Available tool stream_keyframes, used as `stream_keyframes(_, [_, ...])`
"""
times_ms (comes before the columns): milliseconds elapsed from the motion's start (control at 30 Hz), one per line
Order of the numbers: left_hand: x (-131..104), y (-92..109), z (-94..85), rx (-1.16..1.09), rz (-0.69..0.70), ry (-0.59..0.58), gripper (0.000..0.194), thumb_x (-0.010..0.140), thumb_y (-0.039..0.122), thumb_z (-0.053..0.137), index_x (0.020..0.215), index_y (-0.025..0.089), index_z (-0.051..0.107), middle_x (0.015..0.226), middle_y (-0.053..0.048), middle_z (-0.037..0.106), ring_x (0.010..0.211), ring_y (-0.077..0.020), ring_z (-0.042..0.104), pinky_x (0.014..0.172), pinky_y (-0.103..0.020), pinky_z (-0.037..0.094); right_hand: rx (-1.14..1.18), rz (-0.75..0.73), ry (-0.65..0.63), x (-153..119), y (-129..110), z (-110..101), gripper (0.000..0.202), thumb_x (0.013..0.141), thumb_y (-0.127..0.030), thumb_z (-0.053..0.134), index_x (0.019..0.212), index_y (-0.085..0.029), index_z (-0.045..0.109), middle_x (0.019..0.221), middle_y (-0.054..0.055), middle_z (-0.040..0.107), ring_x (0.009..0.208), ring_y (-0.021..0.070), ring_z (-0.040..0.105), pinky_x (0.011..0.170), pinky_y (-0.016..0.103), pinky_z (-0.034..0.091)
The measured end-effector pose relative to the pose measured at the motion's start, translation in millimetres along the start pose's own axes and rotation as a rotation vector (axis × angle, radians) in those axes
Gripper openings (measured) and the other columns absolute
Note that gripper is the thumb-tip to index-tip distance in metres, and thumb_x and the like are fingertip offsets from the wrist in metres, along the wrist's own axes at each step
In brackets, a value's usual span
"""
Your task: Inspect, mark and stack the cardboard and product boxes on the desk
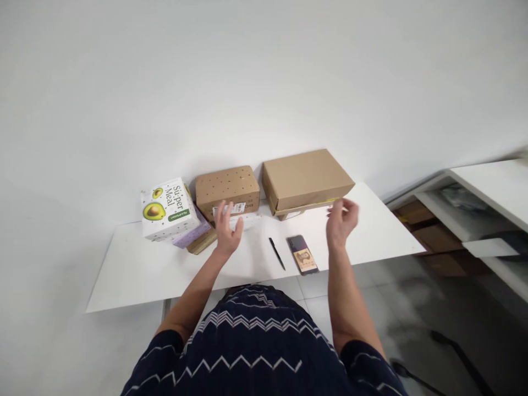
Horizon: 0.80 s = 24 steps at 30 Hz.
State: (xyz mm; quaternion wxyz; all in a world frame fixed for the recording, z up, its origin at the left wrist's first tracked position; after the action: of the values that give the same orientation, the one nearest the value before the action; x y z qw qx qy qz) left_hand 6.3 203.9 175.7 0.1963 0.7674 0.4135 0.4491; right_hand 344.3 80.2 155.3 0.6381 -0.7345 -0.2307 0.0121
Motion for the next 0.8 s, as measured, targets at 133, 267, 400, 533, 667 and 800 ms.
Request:
stream_keyframes(133, [11.8, -19.5, -30.9, 0.223, -0.121, 0.140, 0.076, 0.094, 0.053, 0.048, 0.156, 0.016, 0.025, 0.166, -0.020, 0.009, 0.154, -0.0336, 0.005, 0.122, -0.056, 0.011, 0.072, -0.059, -0.597, -83.4, -35.4, 70.8, 0.054, 0.089, -0.062, 0.051, 0.112, -0.016, 0.067, 0.101, 0.011, 0.070, 0.070, 0.0174, 0.065, 0.068, 0.035, 0.056])
stream_keyframes(267, [26.5, -39.4, -26.3, 0.210, -0.312, 0.127, 0.082, 0.093, 0.054, 0.048, 0.158, 0.017, 0.015, 0.166, -0.020, -0.002, 0.154, -0.0344, -0.004, 0.122, -0.058, 0.010, -0.034, -0.175, -0.755, -108.8, -63.7, 141.4, 0.076, 0.090, -0.062, 0.048, 0.146, -0.010, 0.043, 0.156, 0.023, 0.035, 0.135, 0.0324, 0.048, 0.107, 0.047, 0.044])
stream_keyframes(400, [32.5, -53.1, -18.5, 0.124, -0.408, 0.132, 0.078, 0.094, 0.051, 0.048, 0.157, 0.018, 0.015, 0.164, -0.021, 0.007, 0.154, -0.0326, 0.002, 0.122, -0.054, 0.013, -0.017, -0.055, -0.763, -94.4, -56.6, 187.4, 0.084, 0.092, -0.060, 0.043, 0.154, -0.007, 0.027, 0.160, 0.022, 0.028, 0.150, 0.0316, 0.025, 0.121, 0.049, 0.025])
stream_keyframes(533, [27.5, -47.8, -17.0, 0.075, -0.410, 0.199, 0.067, 0.093, 0.048, 0.050, 0.150, 0.019, 0.033, 0.154, -0.020, 0.027, 0.149, -0.0317, 0.020, 0.121, -0.052, 0.019, 0.098, 0.041, -0.716, -90.8, -44.9, 191.9, 0.077, 0.090, -0.060, 0.049, 0.151, -0.016, 0.033, 0.151, 0.018, 0.043, 0.141, 0.0315, 0.038, 0.118, 0.052, 0.028])
stream_keyframes(667, [6.6, -7.6, -25.3, 0.030, -0.316, 0.192, 0.060, 0.092, 0.048, 0.053, 0.144, 0.020, 0.043, 0.151, -0.018, 0.024, 0.147, -0.0322, 0.022, 0.122, -0.053, 0.019, 0.239, 0.059, -0.645, -103.0, -50.2, 148.5, 0.076, 0.088, -0.060, 0.054, 0.148, -0.018, 0.034, 0.146, 0.019, 0.044, 0.124, 0.0287, 0.054, 0.106, 0.047, 0.045])
stream_keyframes(800, [-33.8, 30.9, -53.7, -0.051, -0.182, 0.093, 0.065, 0.091, 0.045, 0.059, 0.149, 0.025, 0.037, 0.151, -0.014, 0.027, 0.147, -0.0310, 0.021, 0.122, -0.053, 0.021, 0.349, 0.068, -0.635, -130.4, -64.5, 69.4, 0.066, 0.091, -0.054, 0.058, 0.144, -0.023, 0.032, 0.132, 0.015, 0.056, 0.108, 0.0247, 0.064, 0.095, 0.045, 0.054])
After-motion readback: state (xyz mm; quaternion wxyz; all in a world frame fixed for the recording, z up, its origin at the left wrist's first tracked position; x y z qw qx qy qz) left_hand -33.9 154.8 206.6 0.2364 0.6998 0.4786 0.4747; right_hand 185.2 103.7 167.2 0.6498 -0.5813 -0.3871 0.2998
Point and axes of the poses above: each hand's wrist, its own x-axis towards the middle knuckle, its own z-axis out of the palm, y = z × x, the point moved 6 cm from there along x, towards the middle knuckle
